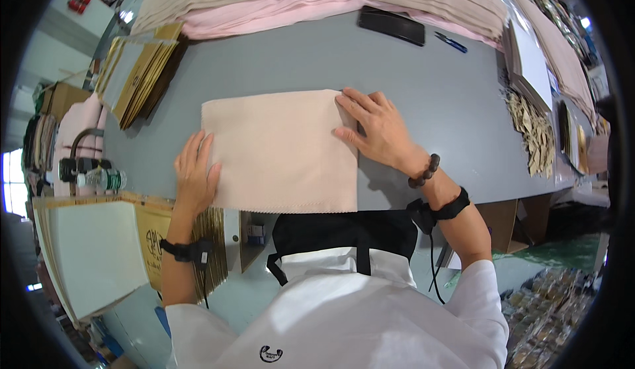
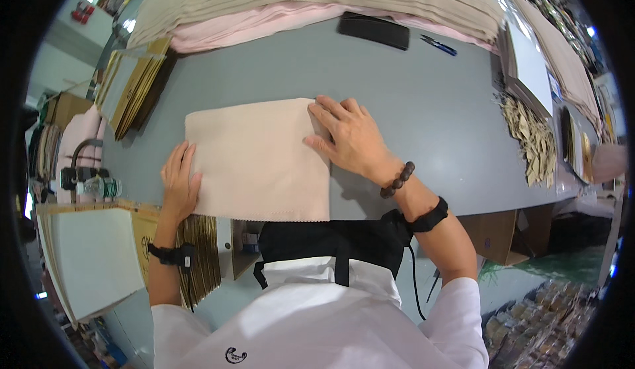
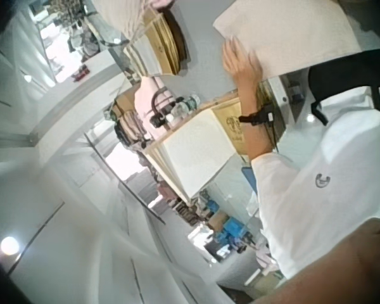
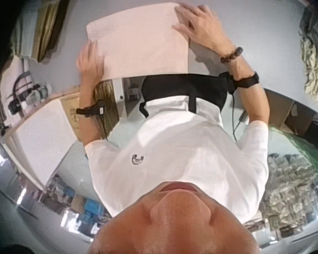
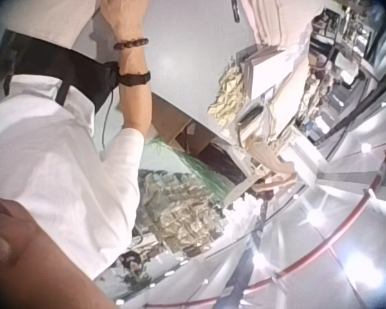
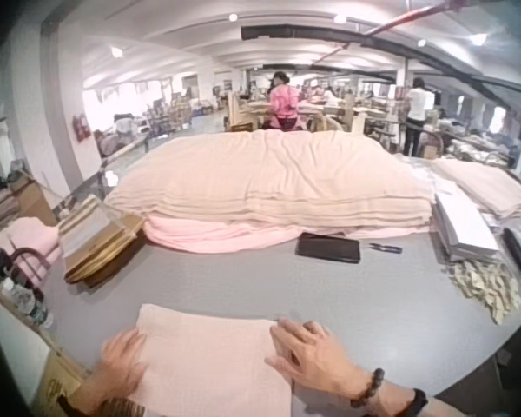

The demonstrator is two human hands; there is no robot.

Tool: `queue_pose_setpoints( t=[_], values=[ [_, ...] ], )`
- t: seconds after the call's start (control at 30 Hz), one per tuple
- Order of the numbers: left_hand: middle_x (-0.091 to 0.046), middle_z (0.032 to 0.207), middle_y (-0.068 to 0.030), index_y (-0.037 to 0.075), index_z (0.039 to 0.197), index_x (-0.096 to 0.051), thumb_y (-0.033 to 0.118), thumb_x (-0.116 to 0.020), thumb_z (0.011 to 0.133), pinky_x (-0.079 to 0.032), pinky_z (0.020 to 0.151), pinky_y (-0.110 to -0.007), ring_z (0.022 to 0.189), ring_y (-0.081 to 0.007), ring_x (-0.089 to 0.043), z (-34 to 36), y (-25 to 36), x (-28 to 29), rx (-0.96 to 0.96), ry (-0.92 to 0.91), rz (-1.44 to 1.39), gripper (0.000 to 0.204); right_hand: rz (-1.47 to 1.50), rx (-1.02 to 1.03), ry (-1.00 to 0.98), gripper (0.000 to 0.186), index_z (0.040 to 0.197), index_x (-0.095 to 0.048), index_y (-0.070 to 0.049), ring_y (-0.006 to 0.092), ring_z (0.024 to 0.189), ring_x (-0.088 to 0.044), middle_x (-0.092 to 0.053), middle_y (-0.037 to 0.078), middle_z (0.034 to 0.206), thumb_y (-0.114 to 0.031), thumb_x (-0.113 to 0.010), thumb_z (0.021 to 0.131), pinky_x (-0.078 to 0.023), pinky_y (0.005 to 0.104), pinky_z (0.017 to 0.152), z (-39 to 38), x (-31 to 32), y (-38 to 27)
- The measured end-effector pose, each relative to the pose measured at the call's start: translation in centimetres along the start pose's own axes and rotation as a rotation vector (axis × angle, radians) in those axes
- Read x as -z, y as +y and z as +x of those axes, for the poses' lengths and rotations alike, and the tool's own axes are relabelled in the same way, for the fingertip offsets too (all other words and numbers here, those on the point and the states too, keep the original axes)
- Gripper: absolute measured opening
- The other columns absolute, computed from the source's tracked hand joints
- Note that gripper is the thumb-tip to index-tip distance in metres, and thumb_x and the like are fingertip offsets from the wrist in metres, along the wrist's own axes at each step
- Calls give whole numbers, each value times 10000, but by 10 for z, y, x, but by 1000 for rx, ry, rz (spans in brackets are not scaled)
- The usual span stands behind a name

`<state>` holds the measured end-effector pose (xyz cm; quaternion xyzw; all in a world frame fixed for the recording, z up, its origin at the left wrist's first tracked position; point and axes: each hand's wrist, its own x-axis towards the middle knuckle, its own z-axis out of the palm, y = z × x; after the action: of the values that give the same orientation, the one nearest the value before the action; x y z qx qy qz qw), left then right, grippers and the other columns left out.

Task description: The person repeatedly folds light-colored garments on a table, inserts a white paper sheet, attaches a size tag, and places each folded item into a gold-branded poly mailer. The process is repeated multiple times with similar garments.

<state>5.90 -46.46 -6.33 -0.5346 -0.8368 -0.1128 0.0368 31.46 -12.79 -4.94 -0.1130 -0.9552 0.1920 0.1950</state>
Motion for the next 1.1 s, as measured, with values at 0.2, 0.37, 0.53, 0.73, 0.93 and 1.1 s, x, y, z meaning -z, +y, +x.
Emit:
queue_pose_setpoints(
  t=[0.2, 0.37, 0.53, 0.73, 0.93, 1.1],
  values=[
    [-415, 1582, -256, 9, 1560, -417, 189, -559, 983, -264, 1203, -560, 1467, -444, -371, 4, 13, -8, 60, -59, 1, 621, -78, -248, 119, 255, 1159, -743, -68, 298, 998, -689, -730, 100, 1212, -227, -730, 961, -550, 400, 872, -69, 66, 70],
    [-432, 1547, -284, -39, 1542, -414, 215, -592, 958, -271, 1192, -566, 1445, -442, -394, 21, 76, -27, 25, 16, -6, 661, -187, -650, 323, 148, 1059, -774, -69, 287, 810, -748, -756, 133, 1039, -169, -726, 962, -584, 381, 726, -147, 126, 153],
    [-437, 1549, -271, -44, 1549, -403, 243, -598, 965, -279, 1179, -559, 1438, -426, -405, 48, 153, -50, 8, 50, -65, 679, -572, -901, 360, 251, 1156, -771, -97, 326, 964, -733, -755, 153, 1160, -231, -693, 958, -569, 417, 886, -204, 206, 242],
    [-404, 1588, -257, -62, 1560, -378, 266, -589, 988, -265, 1181, -539, 1455, -404, -389, 52, 167, -51, 0, 39, -107, 692, -666, -879, 155, 410, 1321, -696, -86, 406, 1114, -683, -739, 201, 1200, -296, -665, 970, -522, 469, 977, -233, 229, 284],
    [-385, 1605, -258, -64, 1571, -365, 286, -593, 1001, -264, 1183, -537, 1459, -405, -383, 48, 161, -51, -28, 45, -93, 706, -528, -945, 364, 337, 1223, -759, -82, 352, 974, -711, -750, 179, 1037, -292, -703, 965, -545, 430, 862, -230, 237, 288],
    [-385, 1607, -259, -58, 1568, -382, 288, -593, 1004, -267, 1183, -541, 1456, -409, -387, 49, 162, -49, -25, 44, -114, 695, -396, -917, 488, 422, 1305, -731, -71, 216, 789, -719, -743, 100, 847, -196, -766, 903, -563, 362, 792, -230, 244, 287]
  ],
)
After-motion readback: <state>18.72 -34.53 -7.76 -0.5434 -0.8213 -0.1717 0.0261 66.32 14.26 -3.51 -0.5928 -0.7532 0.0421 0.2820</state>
